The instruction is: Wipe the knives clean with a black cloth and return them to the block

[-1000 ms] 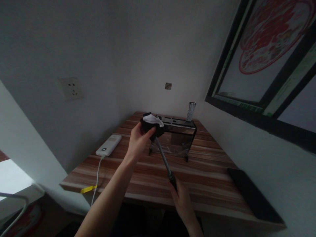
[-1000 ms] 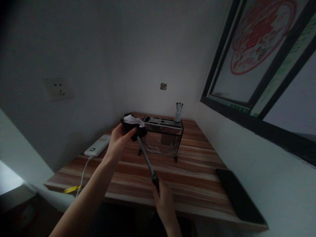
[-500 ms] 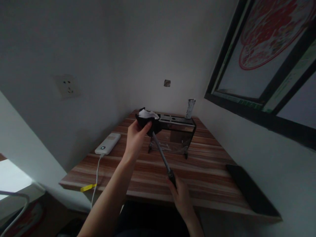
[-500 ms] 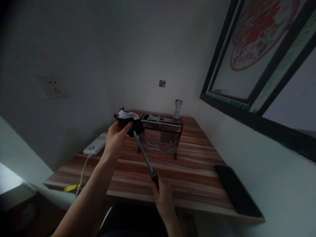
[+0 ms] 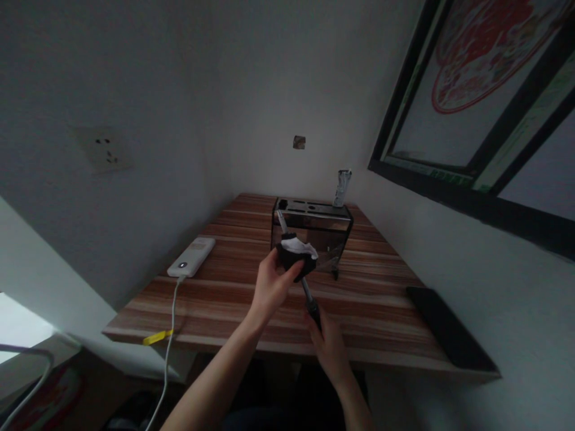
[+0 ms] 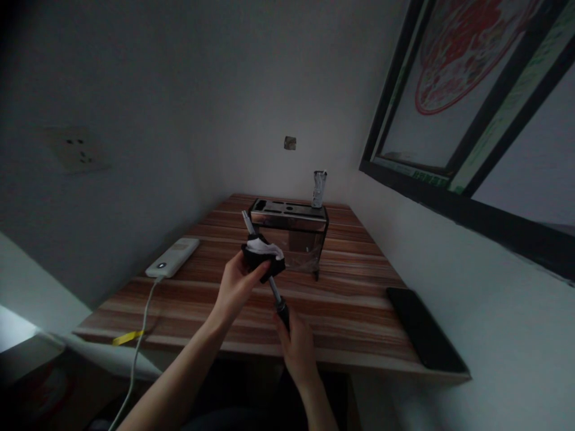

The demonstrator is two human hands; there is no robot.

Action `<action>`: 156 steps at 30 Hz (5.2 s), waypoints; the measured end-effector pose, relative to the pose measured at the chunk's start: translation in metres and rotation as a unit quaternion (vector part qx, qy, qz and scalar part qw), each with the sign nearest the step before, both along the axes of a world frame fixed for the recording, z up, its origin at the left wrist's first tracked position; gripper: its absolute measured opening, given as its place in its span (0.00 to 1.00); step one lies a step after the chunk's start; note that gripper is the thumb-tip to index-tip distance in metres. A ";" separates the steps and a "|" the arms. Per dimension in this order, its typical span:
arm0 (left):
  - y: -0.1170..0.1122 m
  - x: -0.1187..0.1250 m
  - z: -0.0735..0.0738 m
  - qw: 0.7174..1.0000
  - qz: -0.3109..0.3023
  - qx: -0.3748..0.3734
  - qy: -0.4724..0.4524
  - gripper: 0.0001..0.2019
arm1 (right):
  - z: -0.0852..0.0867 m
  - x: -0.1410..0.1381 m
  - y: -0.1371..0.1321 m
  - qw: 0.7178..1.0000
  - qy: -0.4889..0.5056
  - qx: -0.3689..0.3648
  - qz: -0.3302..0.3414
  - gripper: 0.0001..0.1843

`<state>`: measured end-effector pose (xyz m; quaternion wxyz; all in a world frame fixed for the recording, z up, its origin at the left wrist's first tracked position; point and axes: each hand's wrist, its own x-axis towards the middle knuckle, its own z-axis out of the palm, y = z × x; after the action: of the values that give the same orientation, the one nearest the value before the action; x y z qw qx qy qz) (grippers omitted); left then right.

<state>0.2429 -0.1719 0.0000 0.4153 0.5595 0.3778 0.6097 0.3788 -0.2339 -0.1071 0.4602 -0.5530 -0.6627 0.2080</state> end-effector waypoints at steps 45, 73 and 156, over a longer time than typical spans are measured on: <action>0.010 -0.006 0.008 0.999 -0.012 0.033 0.027 0.17 | -0.003 0.002 0.001 1.000 0.027 0.002 -0.008 0.23; 0.040 -0.041 0.066 0.992 0.038 0.103 -0.054 0.16 | -0.006 0.000 0.000 1.000 -0.022 0.018 0.010 0.24; 0.045 -0.060 0.037 0.986 0.056 0.062 -0.144 0.20 | -0.003 -0.004 0.000 0.997 -0.066 0.035 0.022 0.21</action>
<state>0.1831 -0.1273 0.0370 0.3949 0.4683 0.3063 0.7287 0.3752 -0.2338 -0.1098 0.4295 -0.5349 -0.7104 0.1574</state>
